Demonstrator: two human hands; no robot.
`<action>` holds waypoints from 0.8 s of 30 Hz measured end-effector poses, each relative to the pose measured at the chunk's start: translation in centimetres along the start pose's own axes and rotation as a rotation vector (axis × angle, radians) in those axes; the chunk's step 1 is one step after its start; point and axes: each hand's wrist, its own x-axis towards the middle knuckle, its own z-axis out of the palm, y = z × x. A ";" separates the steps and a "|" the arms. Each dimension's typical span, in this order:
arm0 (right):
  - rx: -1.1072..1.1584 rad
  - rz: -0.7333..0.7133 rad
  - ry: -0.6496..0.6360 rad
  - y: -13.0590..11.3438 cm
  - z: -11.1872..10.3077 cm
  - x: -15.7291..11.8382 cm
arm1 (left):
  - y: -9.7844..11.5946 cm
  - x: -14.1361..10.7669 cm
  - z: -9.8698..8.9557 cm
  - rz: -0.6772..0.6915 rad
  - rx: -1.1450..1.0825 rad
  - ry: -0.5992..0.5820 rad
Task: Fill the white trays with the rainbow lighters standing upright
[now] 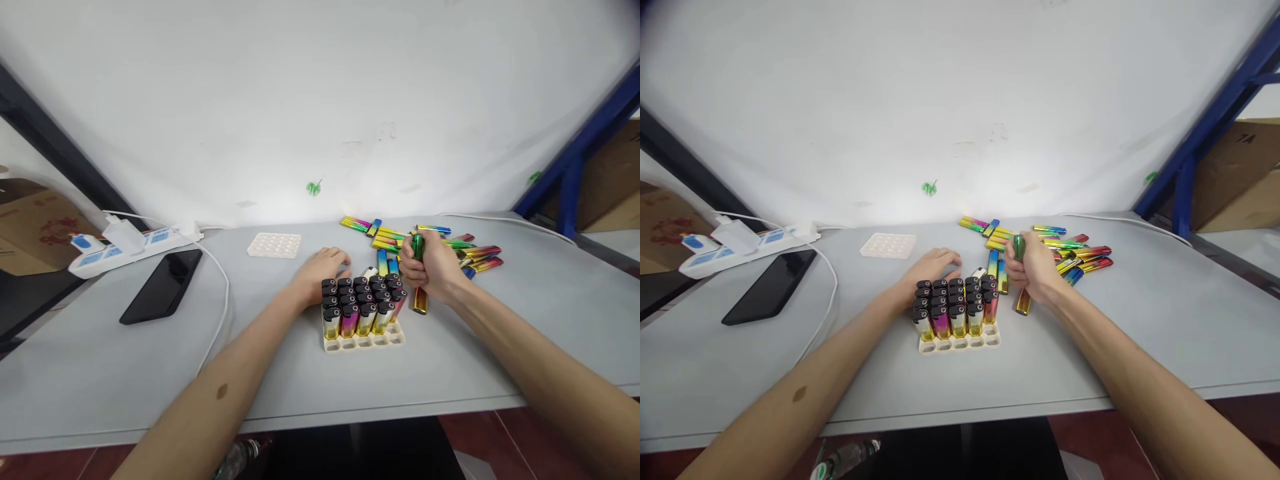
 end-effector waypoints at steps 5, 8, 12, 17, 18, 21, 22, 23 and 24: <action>0.011 -0.032 0.033 -0.3 0.3 -0.2 | -0.2 0.0 0.0 0.001 -0.016 -0.005; 0.067 -0.071 -0.012 -0.6 0.0 -0.2 | -0.2 -0.1 0.0 0.000 -0.021 -0.002; 0.033 -0.126 -0.124 -1.2 -1.1 -0.3 | -0.1 -0.1 -0.1 0.003 -0.018 -0.002; -0.148 -0.165 -0.172 -1.9 -2.7 -0.5 | 0.0 -0.2 -0.2 0.007 -0.014 0.003; -0.164 -0.159 -0.164 -2.1 -3.1 -0.5 | 0.0 -0.2 -0.2 0.005 -0.014 0.000; -0.175 -0.146 -0.145 -2.5 -4.2 -0.5 | 0.0 -0.1 -0.2 -0.001 -0.015 -0.005; -0.177 -0.150 -0.153 -2.6 -4.5 -0.6 | 0.0 -0.1 -0.2 -0.001 -0.015 -0.003; -0.177 -0.156 -0.175 -2.6 -4.8 -0.7 | 0.0 -0.1 -0.2 -0.001 -0.015 -0.001; -0.177 -0.160 -0.208 -2.6 -5.0 -0.8 | 0.0 -0.1 -0.2 0.000 -0.014 0.001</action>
